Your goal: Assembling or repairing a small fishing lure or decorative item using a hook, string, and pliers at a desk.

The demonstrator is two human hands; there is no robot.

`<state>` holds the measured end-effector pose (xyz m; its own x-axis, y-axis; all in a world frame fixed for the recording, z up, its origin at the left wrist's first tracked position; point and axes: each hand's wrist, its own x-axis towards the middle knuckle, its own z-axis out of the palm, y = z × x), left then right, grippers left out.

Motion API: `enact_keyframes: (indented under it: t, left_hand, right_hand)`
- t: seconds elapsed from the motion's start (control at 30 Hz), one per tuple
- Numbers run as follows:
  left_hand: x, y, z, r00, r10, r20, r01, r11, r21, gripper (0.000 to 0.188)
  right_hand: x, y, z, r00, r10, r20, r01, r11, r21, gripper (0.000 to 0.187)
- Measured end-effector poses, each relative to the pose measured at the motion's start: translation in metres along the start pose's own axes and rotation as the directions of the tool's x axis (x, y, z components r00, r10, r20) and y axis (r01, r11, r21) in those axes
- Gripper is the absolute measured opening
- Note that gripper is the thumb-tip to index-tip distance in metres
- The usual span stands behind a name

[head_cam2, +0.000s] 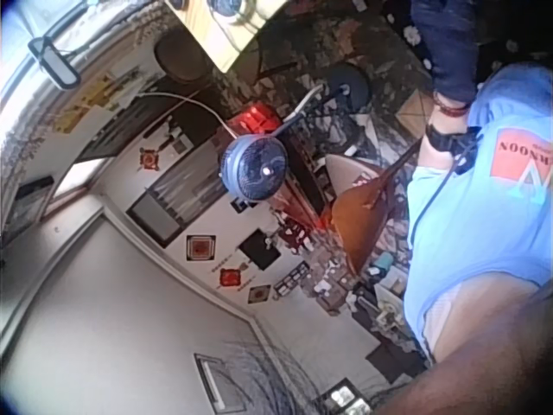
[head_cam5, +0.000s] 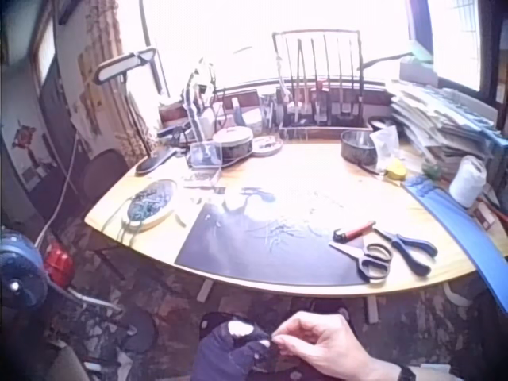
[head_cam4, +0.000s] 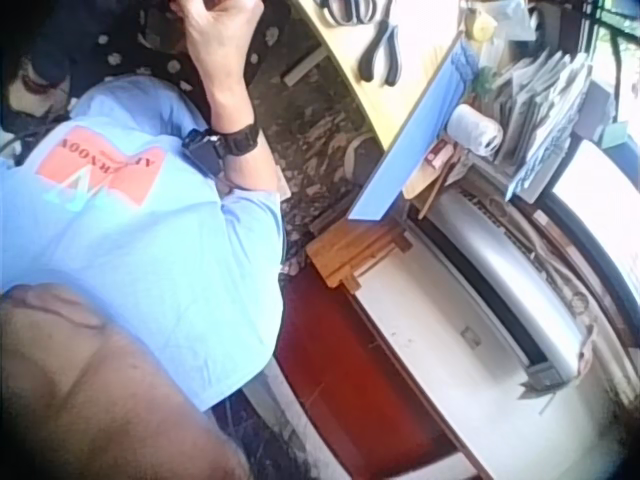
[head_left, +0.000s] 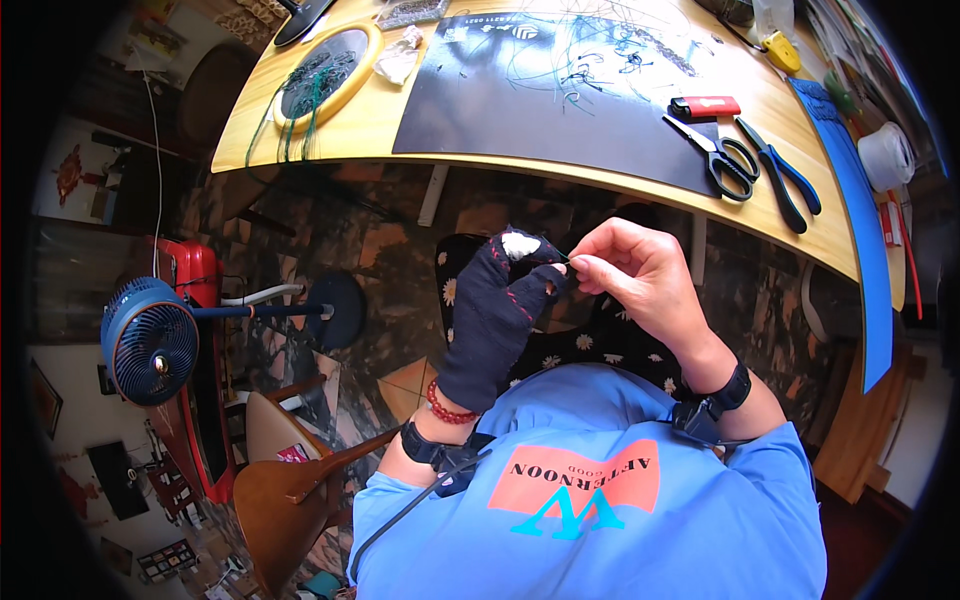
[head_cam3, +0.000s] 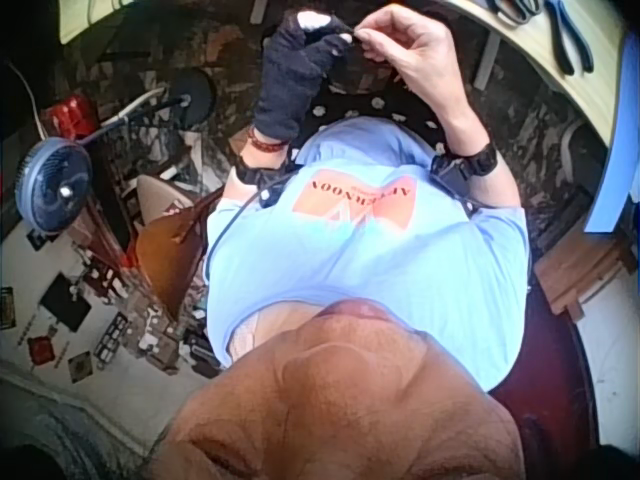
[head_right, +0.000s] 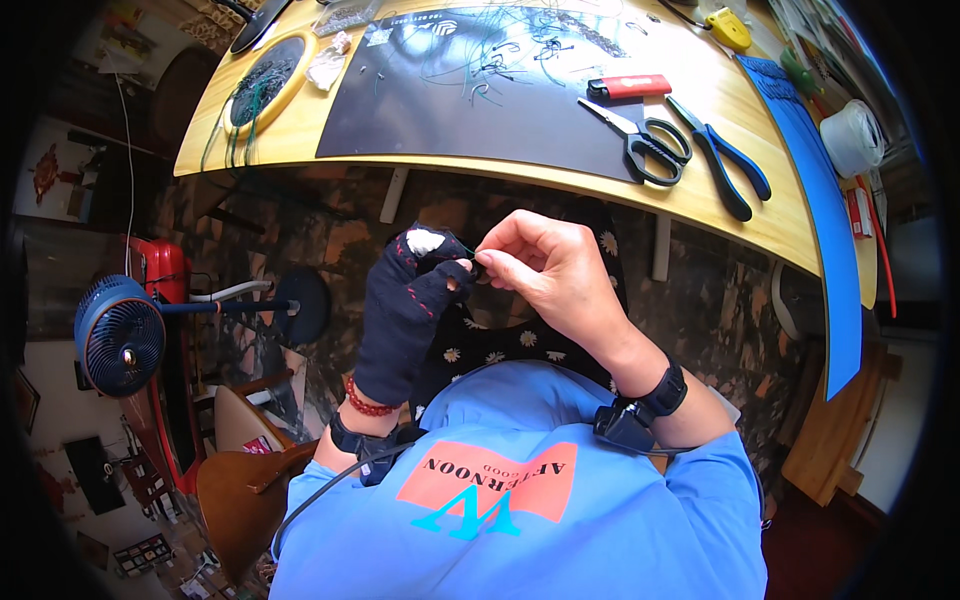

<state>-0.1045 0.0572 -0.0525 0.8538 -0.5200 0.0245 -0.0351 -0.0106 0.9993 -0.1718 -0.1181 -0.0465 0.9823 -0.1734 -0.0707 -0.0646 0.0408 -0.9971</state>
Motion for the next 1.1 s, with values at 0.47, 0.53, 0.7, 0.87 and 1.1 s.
enact_keyframes:
  t: [0.47,0.53,0.7,0.87,1.1]
  left_hand:
    - [0.005,-0.003,-0.022,0.938,-0.345,-0.037,0.331,0.922,-0.203,0.026]
    - [0.008,0.001,-0.025,0.931,-0.364,-0.006,0.361,0.925,-0.117,0.029]
    - [0.006,-0.002,-0.026,0.926,-0.371,0.064,0.374,0.927,-0.03,0.037]
    - [0.007,0.004,-0.02,0.949,-0.303,0.093,0.299,0.953,0.056,0.032]
    - [0.007,-0.003,-0.018,0.943,-0.322,0.077,0.322,0.947,0.018,0.02]
  right_hand:
    - [-0.002,0.003,-0.002,0.931,-0.365,0.016,0.338,0.845,-0.414,0.008]
    - [-0.001,0.002,-0.002,0.928,-0.372,0.021,0.348,0.846,-0.404,0.009]
    - [0.0,0.003,-0.004,0.958,-0.285,0.01,0.274,0.908,-0.318,0.008]
    - [0.001,0.01,-0.007,0.966,-0.259,-0.021,0.243,0.927,-0.286,0.007]
    - [0.002,0.012,-0.005,0.973,-0.232,0.013,0.226,0.928,-0.298,0.007]
